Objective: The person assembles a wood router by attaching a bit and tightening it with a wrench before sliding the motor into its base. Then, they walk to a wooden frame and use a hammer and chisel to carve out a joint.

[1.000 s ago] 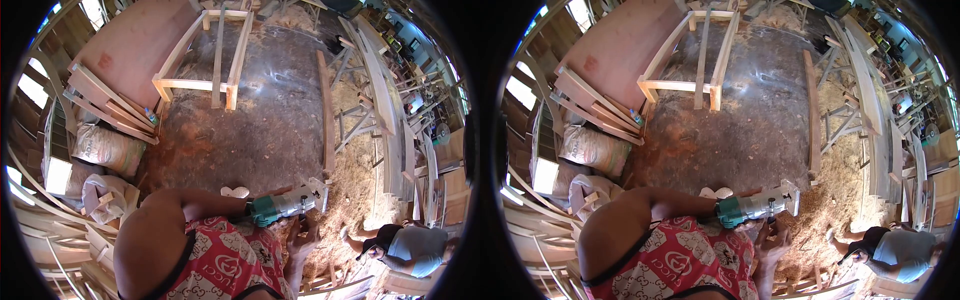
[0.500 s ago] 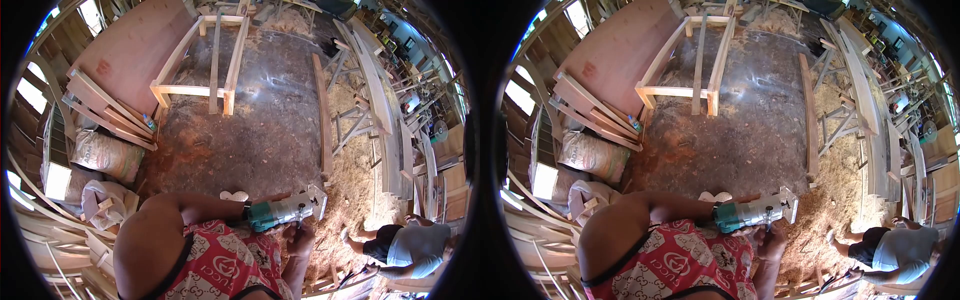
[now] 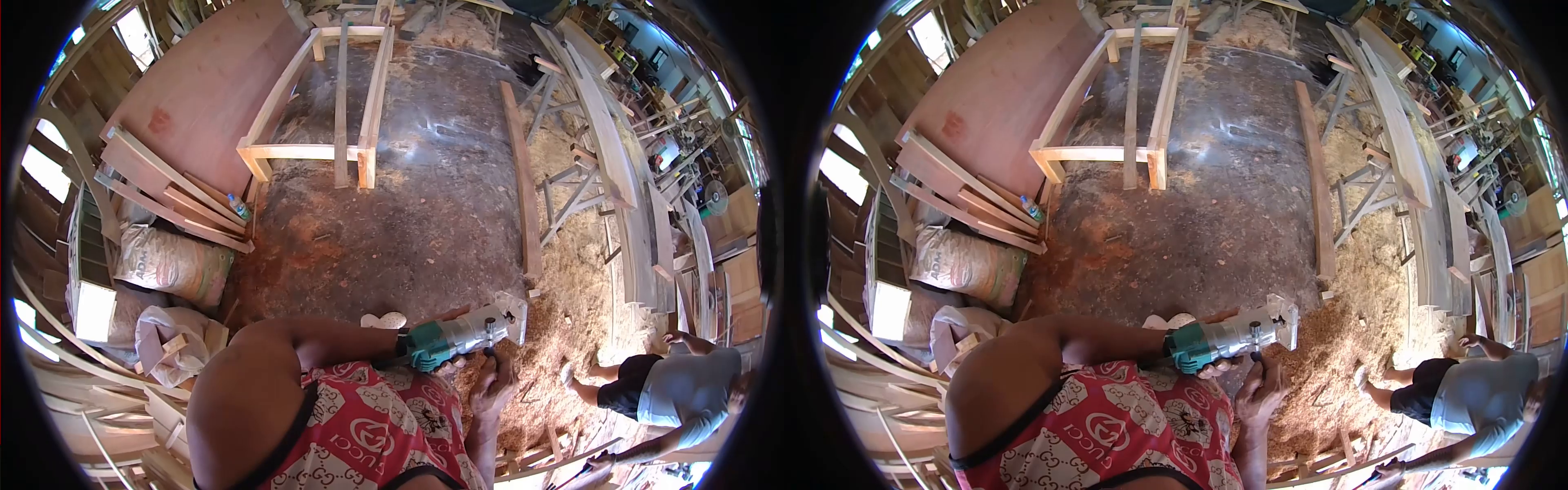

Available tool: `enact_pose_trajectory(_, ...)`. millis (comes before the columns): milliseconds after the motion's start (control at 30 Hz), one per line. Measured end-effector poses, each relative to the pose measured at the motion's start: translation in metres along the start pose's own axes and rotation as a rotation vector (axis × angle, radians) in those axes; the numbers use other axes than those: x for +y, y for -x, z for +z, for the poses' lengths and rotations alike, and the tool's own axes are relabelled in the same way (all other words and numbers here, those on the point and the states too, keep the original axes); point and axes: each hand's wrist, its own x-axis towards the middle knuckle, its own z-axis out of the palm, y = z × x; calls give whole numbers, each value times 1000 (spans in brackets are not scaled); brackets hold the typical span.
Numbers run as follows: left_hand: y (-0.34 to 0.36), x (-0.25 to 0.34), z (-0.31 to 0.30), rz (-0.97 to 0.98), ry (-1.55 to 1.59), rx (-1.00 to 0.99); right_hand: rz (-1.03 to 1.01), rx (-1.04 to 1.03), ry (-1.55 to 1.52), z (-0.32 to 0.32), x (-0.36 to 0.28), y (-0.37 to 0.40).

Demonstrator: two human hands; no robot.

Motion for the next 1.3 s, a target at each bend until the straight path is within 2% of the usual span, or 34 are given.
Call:
enact_pose_trajectory(33, -2, -2, 4, -2, 2, -1, 150, -45, -66, 1, 4, 4)
enact_pose_trajectory(67, -5, -4, 12, 8, 10, 13, 150, -44, -65, 0, 14, 7)
enact_pose_trajectory(133, -8, -4, 19, 18, 14, 27, 845, -125, -1237, 1, 20, 8)
enact_pose_trajectory(167, -8, -4, 20, 17, -70, 100, 1043, -147, -1355, 0, 9, 0)
enact_pose_trajectory(200, -8, -5, 20, 15, -153, 173, 1044, -148, -1355, -3, 7, 0)
enact_pose_trajectory(300, 1, 1, -4, 10, -68, 122, 1017, -184, -1356, -5, 5, 3)
enact_pose_trajectory(367, -1, 1, -5, 19, 4, 65, 310, 94, -482, 7, 0, 10)
enact_pose_trajectory(400, -2, 2, -7, -14, 11, 0, 153, 29, -399, 6, 12, 14)
enact_pose_trajectory(467, -3, 1, 0, -46, 22, -70, -81, 73, -58, 5, 0, 6)
enact_pose_trajectory(533, -4, 1, 6, -51, 13, -12, -47, 26, 28, 0, -4, 5)
enact_pose_trajectory(600, -4, 0, 10, -43, -15, 33, -110, 32, 145, -1, -6, 3)
enact_pose_trajectory(733, -3, 1, 10, -36, -37, 73, -190, 17, 151, -4, -1, 2)
enact_pose_trajectory(967, -6, -1, 20, -43, -33, 105, -176, -27, 179, -7, 11, 5)
enact_pose_trajectory(1033, -8, -6, 28, 22, -6, 182, 414, -168, -479, -15, 17, 10)
enact_pose_trajectory(1067, -7, -5, 24, 22, -5, 184, 416, -168, -480, -16, 15, 9)
enact_pose_trajectory(1133, -6, -2, 15, -24, -131, 206, 642, -170, -689, -18, 5, 6)
enact_pose_trajectory(1200, -7, -4, 11, -1, -131, 211, 631, -181, -597, -17, 0, 6)
enact_pose_trajectory(1267, -9, -3, 11, 27, -139, 212, 229, -205, -253, -19, 7, 8)
enact_pose_trajectory(1300, -8, -4, 11, 54, -134, 234, 200, -203, -274, -23, 9, 9)
